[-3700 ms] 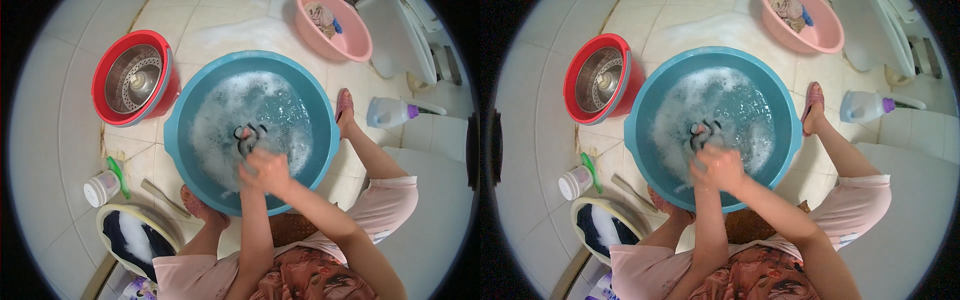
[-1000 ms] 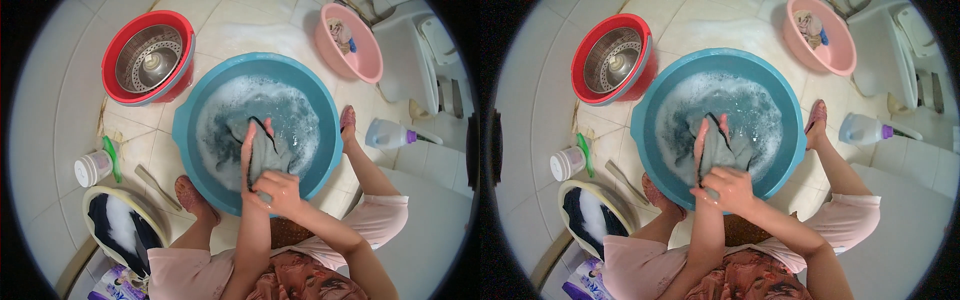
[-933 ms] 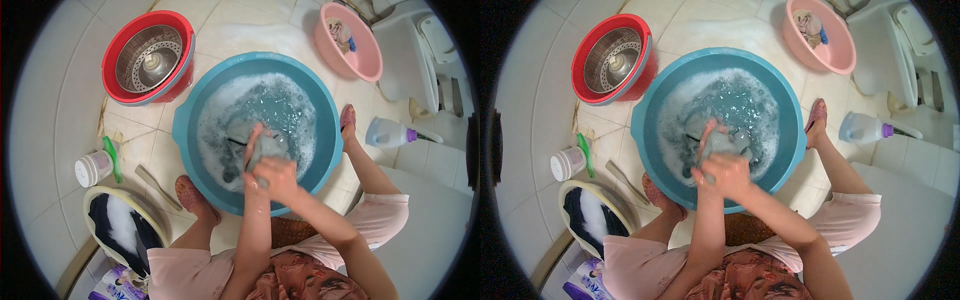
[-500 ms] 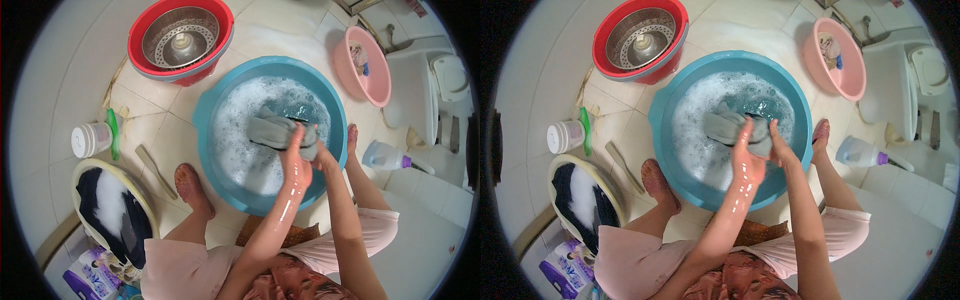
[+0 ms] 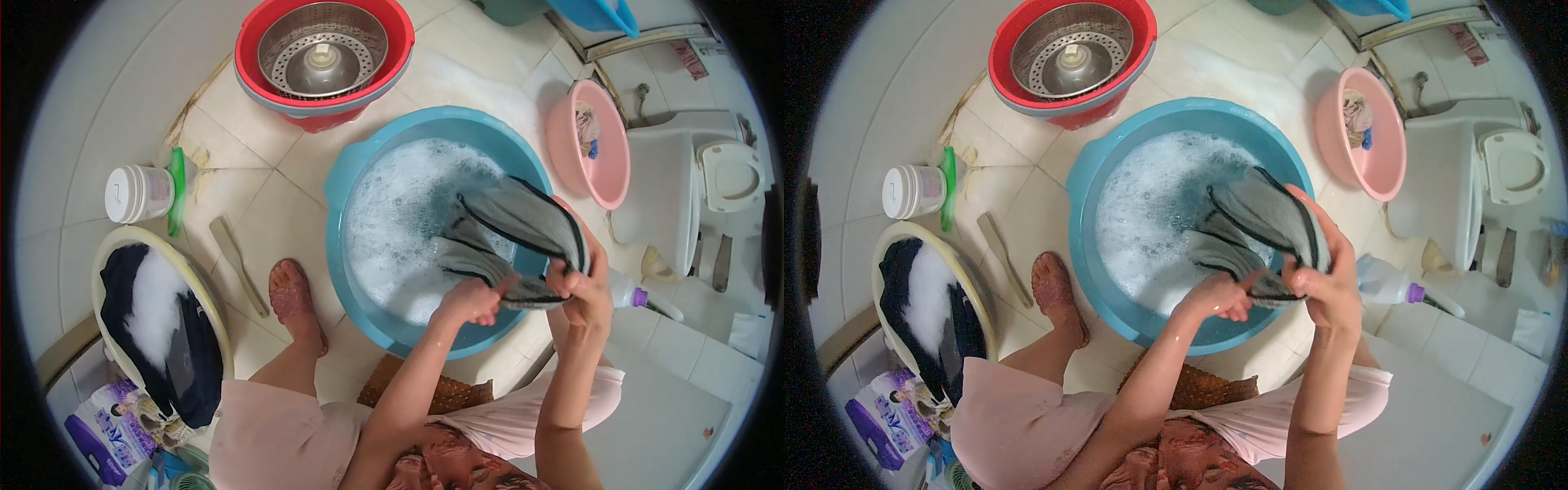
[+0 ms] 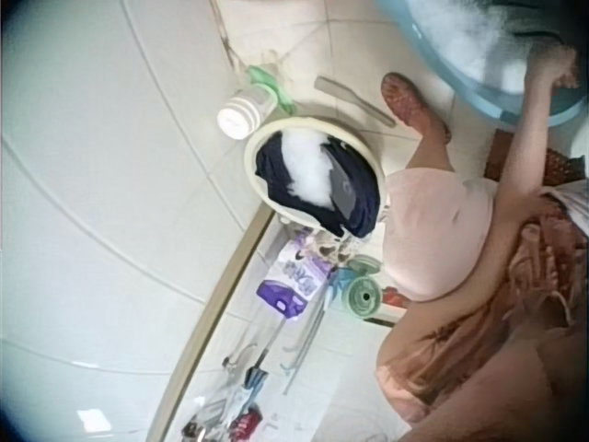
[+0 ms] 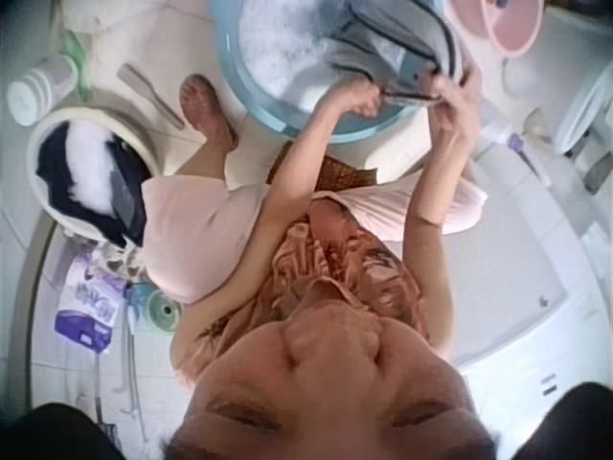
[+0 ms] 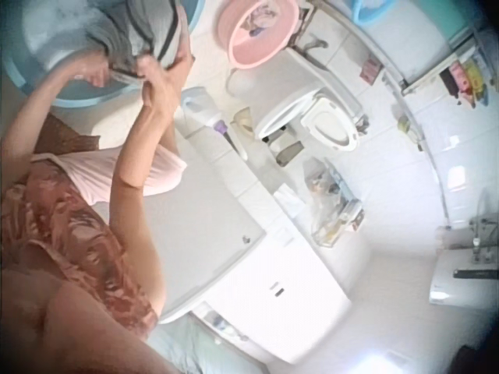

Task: The person hand-washes and wrings clothes in a basin of soapy water, transferring the washed clothes into another basin. The person then washes a comb in the water basin.

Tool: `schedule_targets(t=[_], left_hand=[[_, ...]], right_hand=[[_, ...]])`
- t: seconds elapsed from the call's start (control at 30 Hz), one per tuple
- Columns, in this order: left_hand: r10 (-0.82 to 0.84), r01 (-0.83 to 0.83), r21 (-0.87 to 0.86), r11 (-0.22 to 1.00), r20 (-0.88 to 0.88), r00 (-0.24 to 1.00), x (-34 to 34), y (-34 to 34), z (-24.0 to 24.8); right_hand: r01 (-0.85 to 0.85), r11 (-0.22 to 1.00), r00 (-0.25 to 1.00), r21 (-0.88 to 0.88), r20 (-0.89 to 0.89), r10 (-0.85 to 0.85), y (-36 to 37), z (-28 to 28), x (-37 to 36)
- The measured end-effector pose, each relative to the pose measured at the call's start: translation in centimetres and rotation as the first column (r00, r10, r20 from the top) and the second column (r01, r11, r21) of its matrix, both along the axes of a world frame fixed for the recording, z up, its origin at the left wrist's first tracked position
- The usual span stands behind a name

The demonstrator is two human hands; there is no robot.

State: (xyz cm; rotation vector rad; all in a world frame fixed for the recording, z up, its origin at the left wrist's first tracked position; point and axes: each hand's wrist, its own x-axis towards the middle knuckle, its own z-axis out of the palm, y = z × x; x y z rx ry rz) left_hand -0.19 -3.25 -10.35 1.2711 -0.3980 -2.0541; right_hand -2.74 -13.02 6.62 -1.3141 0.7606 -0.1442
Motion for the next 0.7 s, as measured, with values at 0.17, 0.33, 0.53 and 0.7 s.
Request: schedule_targets(t=[0.17,0.33,0.53,0.7], left_hand=[[-0.088,0.206,-0.061,0.977,0.759,0.645,1.3,1.6,3.2],[0.046,-0.113,0.015,0.993,0.853,0.520,1.4,2.4,-2.6],[0.556,-0.643,-0.243,0.726,0.758,0.341,4.1,2.7,-4.2],[0.932,-0.966,-0.100,0.237,0.305,0.197,2.4,0.7,-4.6]], right_hand=[[-0.161,0.954,0.985,-0.254,-0.107,0.138,-1.6,-3.9,-1.8],[-0.184,0.937,0.977,-0.298,-0.164,0.139,-4.2,-18.4,-1.8],[-0.152,0.534,0.974,-0.832,-0.216,-0.060,1.8,-26.6,-1.5],[-0.175,0.786,0.643,-0.593,-0.673,-0.365,0.0,-24.8,-1.1]])
